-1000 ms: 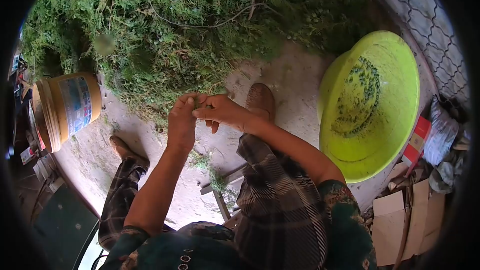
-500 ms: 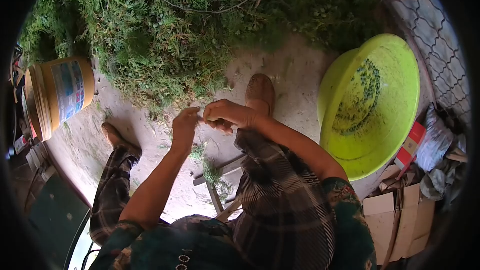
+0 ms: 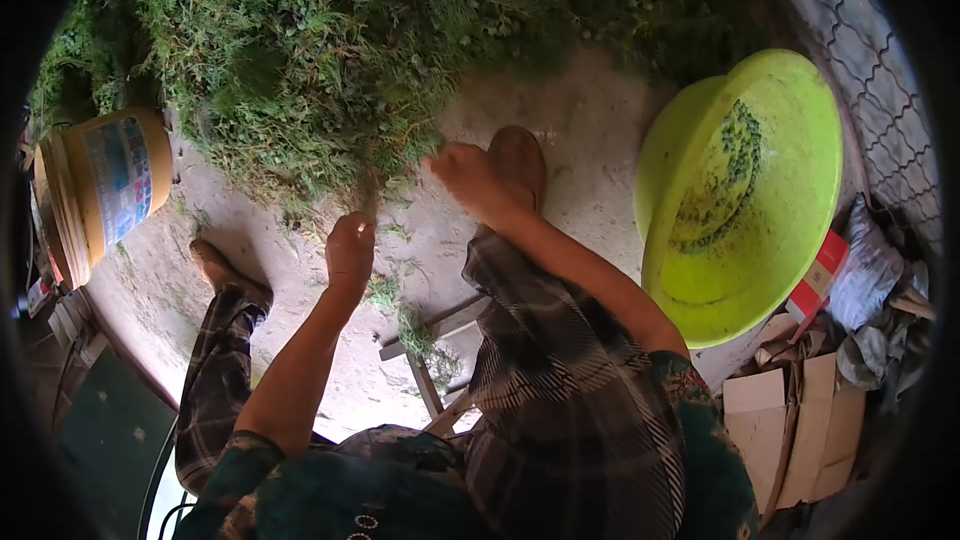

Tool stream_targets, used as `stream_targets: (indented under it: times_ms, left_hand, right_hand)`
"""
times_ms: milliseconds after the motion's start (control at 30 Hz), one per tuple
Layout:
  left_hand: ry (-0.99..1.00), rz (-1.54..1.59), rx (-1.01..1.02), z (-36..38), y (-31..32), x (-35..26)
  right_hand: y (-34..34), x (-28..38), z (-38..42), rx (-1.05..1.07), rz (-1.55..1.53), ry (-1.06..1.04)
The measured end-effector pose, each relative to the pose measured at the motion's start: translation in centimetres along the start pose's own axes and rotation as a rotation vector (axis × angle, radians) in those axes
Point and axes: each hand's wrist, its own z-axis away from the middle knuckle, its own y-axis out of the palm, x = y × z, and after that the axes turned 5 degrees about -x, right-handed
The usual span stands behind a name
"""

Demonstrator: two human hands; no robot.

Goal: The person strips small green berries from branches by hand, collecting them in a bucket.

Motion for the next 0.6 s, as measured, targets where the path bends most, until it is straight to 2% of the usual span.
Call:
stream_targets:
  times_ms: [33, 67, 133, 167, 200, 233, 267, 333, 367, 400, 433, 467, 533, 567, 600]
  left_hand:
    - [0.001, 0.094, -0.001, 0.5, 0.3, 1.1]
    - [0.002, 0.187, -0.007, 0.7, 0.0, 1.5]
    - [-0.01, 0.236, -0.003, 0.9, -0.3, 2.0]
    - [-0.033, 0.264, 0.071, 0.9, -0.7, 2.0]
    - [-0.055, 0.291, 0.146, 0.7, -1.1, 1.9]
    - [0.03, 0.353, 0.101, 0.6, -1.4, 1.6]
    - [0.029, 0.351, 0.104, 0.4, -1.5, 1.6]
    - [-0.473, 0.876, 0.195, -0.3, -1.4, 1.7]
    - [-0.432, 0.802, 0.222, -0.6, -1.0, 2.8]
    - [-0.435, 0.803, 0.224, -0.5, -1.1, 2.8]
    - [-0.114, 0.477, 0.023, -0.4, -1.2, 2.7]
    - [0.202, 0.144, -0.173, -0.5, -1.3, 2.6]
    - [0.191, 0.129, -0.185, -0.9, -1.6, 1.2]
    - [0.148, 0.174, -0.176, -1.3, -1.5, 0.3]
    - [0.104, 0.217, -0.164, -1.6, -1.5, -0.5]
  right_hand:
    - [0.1, -0.1, 0.1, -0.163, 0.373, -0.322]
    - [-0.1, 0.2, 0.0, -0.159, 0.375, -0.318]
    - [-0.5, 1.0, -0.6, -0.153, 0.84, -0.615]
    - [-0.3, 1.4, -0.5, -0.151, 0.837, -0.617]
    - [0.0, 1.7, -0.5, -0.085, 0.984, -0.54]
    - [0.3, 1.8, -0.5, -0.018, 1.128, -0.458]
    - [0.4, 1.4, -0.7, -0.016, 1.126, -0.455]
    - [0.1, 0.1, -2.1, 0.014, 1.105, -0.378]
    - [-0.2, -0.6, -2.9, 0.017, 1.106, -0.378]
    - [-0.8, -1.1, -3.5, -0.002, 0.825, -0.516]
    - [-1.3, -1.8, -3.8, -0.023, 0.538, -0.642]
    - [-1.9, -0.8, -3.4, -0.022, 0.539, -0.641]
    - [-3.3, 2.8, -1.7, 0.33, -0.266, 0.179]
    - [-3.5, 3.1, -1.2, 0.328, -0.263, 0.18]
    - [-3.6, 3.2, -0.6, 0.357, -0.536, 0.263]
